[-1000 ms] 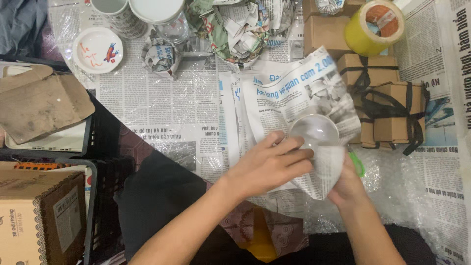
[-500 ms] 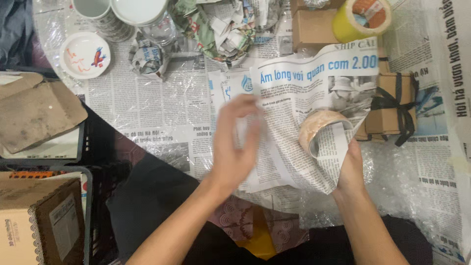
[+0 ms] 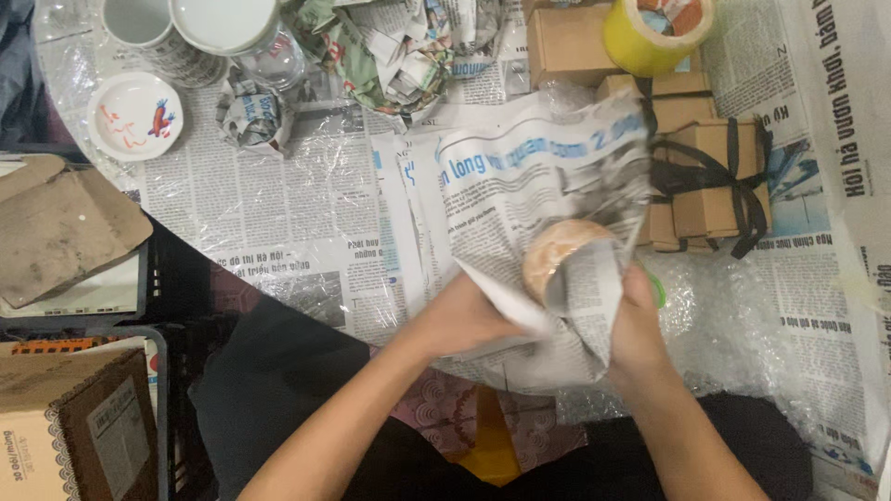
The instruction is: The person wraps several ceramic items, including a small bowl, a white cup, and a patterned mug, using sheets of newspaper. Each item is individually wrapped and placed on the table among other wrapped items and packaging materials.
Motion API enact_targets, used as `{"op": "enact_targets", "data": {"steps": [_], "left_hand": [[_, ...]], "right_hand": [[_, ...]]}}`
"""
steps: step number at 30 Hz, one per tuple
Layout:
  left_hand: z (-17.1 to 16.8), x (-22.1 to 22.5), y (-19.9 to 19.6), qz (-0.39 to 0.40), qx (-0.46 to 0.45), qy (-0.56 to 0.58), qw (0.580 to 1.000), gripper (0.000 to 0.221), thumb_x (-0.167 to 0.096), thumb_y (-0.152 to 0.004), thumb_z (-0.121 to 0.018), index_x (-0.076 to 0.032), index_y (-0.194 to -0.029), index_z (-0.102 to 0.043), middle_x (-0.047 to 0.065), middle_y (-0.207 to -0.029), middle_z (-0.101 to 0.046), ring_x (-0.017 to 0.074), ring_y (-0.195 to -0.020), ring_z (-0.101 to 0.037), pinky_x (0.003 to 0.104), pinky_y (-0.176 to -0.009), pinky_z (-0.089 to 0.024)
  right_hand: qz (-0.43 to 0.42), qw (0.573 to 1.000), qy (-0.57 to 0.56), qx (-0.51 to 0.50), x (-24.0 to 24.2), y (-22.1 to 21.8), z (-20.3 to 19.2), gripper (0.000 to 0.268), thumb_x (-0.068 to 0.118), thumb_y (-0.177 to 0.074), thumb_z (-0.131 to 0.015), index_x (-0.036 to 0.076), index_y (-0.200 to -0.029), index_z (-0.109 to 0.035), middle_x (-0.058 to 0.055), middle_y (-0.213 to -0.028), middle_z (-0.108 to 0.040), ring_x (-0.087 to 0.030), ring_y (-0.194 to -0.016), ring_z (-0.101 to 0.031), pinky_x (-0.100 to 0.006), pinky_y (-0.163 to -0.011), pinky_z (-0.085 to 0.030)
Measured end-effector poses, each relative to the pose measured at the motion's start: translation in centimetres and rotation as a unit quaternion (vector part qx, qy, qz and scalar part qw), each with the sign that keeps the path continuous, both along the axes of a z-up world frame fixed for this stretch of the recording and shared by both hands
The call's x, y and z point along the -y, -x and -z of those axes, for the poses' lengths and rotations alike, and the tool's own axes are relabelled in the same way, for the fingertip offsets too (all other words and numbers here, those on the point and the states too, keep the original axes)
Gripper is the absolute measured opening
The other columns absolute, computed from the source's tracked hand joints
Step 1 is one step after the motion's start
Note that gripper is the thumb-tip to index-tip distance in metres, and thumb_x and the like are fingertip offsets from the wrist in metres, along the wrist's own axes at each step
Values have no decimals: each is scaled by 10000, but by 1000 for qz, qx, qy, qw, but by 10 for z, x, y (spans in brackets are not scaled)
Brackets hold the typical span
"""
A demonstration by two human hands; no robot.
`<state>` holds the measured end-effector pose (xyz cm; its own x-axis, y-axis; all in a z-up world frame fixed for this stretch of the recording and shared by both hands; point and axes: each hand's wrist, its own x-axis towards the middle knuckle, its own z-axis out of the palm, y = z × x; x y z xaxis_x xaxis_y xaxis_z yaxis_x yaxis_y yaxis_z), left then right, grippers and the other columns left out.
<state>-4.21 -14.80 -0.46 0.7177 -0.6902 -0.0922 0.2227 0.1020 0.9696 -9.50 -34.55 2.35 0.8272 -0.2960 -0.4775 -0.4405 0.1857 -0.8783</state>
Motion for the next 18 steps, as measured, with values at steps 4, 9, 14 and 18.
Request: {"op": "enact_targets", "data": {"steps": [4,9,14,18], "left_hand": [[-13,-4,-1,6,-70,-46,997,546,-172,-746,-876,36,-1221,-705,157,-1092,-787,202,-981,-753,341,-859,-619],[1,7,12,-70,-27,-18,997,491,-150,-848,-800,9,-1287,-647,107,-1164,-740,159,-1038,-710,315,-894,-597],[42,16,27,-111,-59,15,992,348,-104,-950,-691,38,-1267,-655,124,-1165,-740,176,-1042,-703,324,-896,-583],[54,22,30,-173,-238,34,955,309,-70,-957,-624,29,-1250,-639,124,-1129,-714,202,-999,-695,339,-858,-584]], "right_hand": [[-57,995,-10,85,-6,2,5,308,54,-990,-593,-46,-1281,-608,-119,-1119,-695,-185,-951,-689,-316,-797,-587],[-91,983,101,122,-17,-1,8,398,38,-993,-529,-17,-1387,-544,-91,-1269,-652,-162,-1133,-624,-291,-970,-510],[-123,973,134,145,-25,-3,6,473,6,-971,-464,-40,-1442,-473,-134,-1321,-632,-198,-1218,-602,-310,-1062,-471],[-189,938,241,161,-31,-9,1,428,-20,-1017,-474,-43,-1444,-448,-165,-1350,-596,-219,-1282,-579,-354,-1145,-428]]}}
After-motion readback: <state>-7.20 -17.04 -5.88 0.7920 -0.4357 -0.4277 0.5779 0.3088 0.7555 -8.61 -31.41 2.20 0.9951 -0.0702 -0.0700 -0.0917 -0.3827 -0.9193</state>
